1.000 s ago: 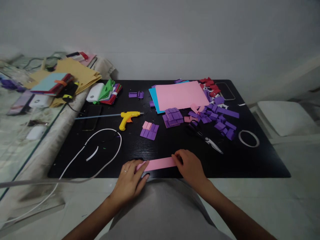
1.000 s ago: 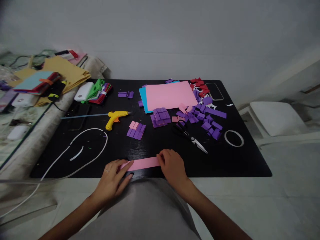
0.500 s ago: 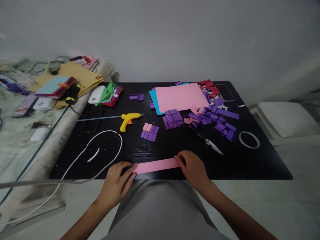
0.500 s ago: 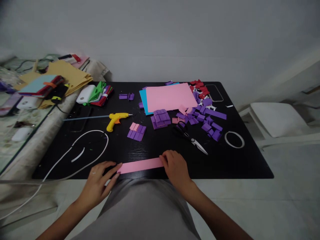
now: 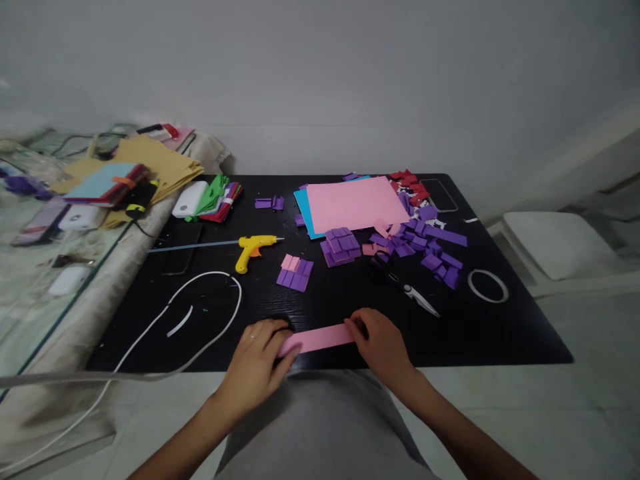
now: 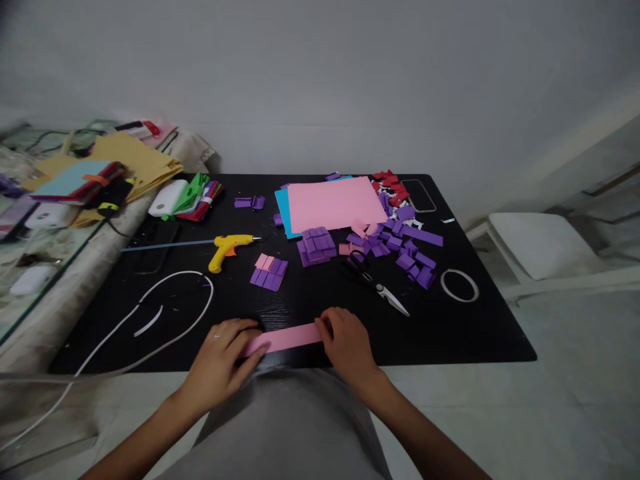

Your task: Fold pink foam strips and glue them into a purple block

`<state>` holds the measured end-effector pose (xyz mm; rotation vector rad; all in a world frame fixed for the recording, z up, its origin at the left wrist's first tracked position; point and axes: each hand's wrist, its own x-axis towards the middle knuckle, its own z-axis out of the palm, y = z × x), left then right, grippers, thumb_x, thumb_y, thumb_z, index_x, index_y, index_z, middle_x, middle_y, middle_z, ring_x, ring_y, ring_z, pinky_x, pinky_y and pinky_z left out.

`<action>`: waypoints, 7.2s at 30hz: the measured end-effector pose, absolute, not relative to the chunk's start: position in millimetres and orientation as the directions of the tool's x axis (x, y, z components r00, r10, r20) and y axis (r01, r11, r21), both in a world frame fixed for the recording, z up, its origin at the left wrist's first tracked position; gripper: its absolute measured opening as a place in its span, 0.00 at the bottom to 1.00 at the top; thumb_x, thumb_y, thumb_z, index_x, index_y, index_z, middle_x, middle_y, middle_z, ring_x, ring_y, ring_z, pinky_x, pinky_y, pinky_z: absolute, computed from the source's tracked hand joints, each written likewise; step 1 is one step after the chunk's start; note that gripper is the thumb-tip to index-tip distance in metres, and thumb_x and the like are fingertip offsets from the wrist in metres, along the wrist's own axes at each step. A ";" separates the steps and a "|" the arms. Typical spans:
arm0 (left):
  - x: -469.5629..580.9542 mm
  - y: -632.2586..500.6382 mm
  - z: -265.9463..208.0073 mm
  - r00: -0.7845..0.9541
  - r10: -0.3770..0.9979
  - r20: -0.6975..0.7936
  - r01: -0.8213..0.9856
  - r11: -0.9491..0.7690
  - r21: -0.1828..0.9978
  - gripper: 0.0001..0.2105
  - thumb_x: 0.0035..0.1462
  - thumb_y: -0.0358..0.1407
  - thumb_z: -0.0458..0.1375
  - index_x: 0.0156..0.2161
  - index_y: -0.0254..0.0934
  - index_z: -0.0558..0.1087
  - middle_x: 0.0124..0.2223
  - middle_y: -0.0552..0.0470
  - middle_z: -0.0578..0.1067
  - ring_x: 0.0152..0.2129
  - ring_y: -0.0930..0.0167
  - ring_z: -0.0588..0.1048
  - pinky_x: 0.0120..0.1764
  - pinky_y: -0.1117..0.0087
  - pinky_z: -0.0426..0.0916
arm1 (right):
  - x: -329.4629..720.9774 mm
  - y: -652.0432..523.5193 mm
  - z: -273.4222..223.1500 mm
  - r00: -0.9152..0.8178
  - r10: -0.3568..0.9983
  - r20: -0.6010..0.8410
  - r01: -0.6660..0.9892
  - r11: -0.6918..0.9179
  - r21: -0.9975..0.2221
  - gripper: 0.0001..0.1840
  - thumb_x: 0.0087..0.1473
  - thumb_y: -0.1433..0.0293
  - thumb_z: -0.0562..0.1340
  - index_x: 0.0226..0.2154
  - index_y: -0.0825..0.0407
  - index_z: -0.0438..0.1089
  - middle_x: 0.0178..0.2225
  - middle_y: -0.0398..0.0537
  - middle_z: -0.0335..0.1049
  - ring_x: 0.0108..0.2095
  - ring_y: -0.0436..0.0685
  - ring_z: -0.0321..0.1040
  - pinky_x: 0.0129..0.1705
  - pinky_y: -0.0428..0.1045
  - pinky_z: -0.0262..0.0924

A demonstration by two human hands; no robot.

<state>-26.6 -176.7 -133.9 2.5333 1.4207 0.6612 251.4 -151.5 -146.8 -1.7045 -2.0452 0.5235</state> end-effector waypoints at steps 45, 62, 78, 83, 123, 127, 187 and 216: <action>10.9 16.8 -11.5 0.265 0.951 0.158 0.003 -0.164 0.986 0.19 0.55 0.39 0.72 0.49 0.35 0.77 0.46 0.44 0.85 0.39 0.64 0.84 0.41 0.63 0.81 | 200.6 29.2 -20.7 -0.243 0.943 0.228 -0.152 0.195 -0.969 0.15 0.48 0.62 0.76 0.38 0.50 0.77 0.38 0.48 0.82 0.41 0.59 0.78 0.47 0.57 0.74; 0.9 14.1 -11.7 0.322 0.939 0.123 0.020 -0.137 0.990 0.10 0.61 0.40 0.68 0.40 0.36 0.75 0.29 0.53 0.79 0.22 0.75 0.76 0.26 0.74 0.72 | 207.2 26.4 -17.5 -0.267 0.948 0.175 -0.156 0.136 -0.978 0.19 0.47 0.60 0.78 0.39 0.50 0.78 0.42 0.50 0.83 0.44 0.61 0.80 0.50 0.59 0.75; 0.6 6.3 -11.5 0.273 0.868 0.414 0.223 -0.476 0.851 0.23 0.57 0.36 0.72 0.57 0.42 0.77 0.49 0.48 0.80 0.43 0.66 0.78 0.44 0.65 0.76 | 202.1 13.3 -10.1 -0.282 0.958 0.059 -0.188 0.005 -0.982 0.32 0.44 0.59 0.80 0.47 0.49 0.69 0.37 0.47 0.83 0.38 0.60 0.82 0.43 0.57 0.77; -0.9 7.8 -14.7 0.292 0.839 0.458 0.325 -0.538 0.778 0.31 0.57 0.39 0.73 0.65 0.45 0.72 0.54 0.45 0.79 0.44 0.64 0.78 0.44 0.63 0.76 | 199.8 9.1 -9.0 -0.221 0.973 0.059 -0.191 0.016 -0.982 0.49 0.41 0.59 0.81 0.60 0.46 0.59 0.32 0.43 0.81 0.34 0.61 0.81 0.41 0.59 0.78; 0.4 7.3 -4.6 -0.041 0.931 0.362 0.040 -0.360 0.932 0.12 0.49 0.35 0.76 0.38 0.39 0.83 0.32 0.54 0.82 0.27 0.74 0.78 0.30 0.76 0.74 | 215.3 11.3 2.9 -0.087 0.921 0.379 0.130 0.388 -0.913 0.14 0.47 0.60 0.78 0.28 0.51 0.79 0.25 0.41 0.76 0.25 0.49 0.67 0.26 0.46 0.60; -0.6 7.7 -4.4 -0.097 0.931 0.353 0.020 -0.353 0.936 0.12 0.50 0.36 0.76 0.39 0.39 0.82 0.33 0.53 0.83 0.28 0.74 0.79 0.31 0.76 0.75 | 215.5 9.7 6.2 -0.113 0.945 0.308 0.009 0.311 -0.950 0.13 0.48 0.60 0.78 0.33 0.50 0.81 0.30 0.44 0.81 0.30 0.52 0.75 0.32 0.47 0.70; 2.3 2.8 -3.1 -0.037 0.867 0.498 0.235 -0.476 0.847 0.13 0.59 0.41 0.68 0.25 0.39 0.79 0.25 0.53 0.80 0.25 0.70 0.78 0.30 0.69 0.73 | 201.8 6.3 -3.2 -0.143 0.964 0.224 -0.121 0.208 -0.971 0.18 0.46 0.56 0.79 0.33 0.50 0.80 0.37 0.48 0.83 0.37 0.58 0.81 0.49 0.58 0.79; 3.6 -3.9 -8.2 0.078 0.615 0.785 0.343 -0.755 0.558 0.14 0.60 0.26 0.69 0.48 0.46 0.85 0.38 0.54 0.84 0.32 0.73 0.79 0.36 0.71 0.73 | 194.4 -2.7 0.7 -0.028 0.907 0.420 -0.111 0.415 -0.903 0.07 0.56 0.62 0.74 0.35 0.48 0.81 0.34 0.44 0.83 0.36 0.53 0.80 0.40 0.47 0.75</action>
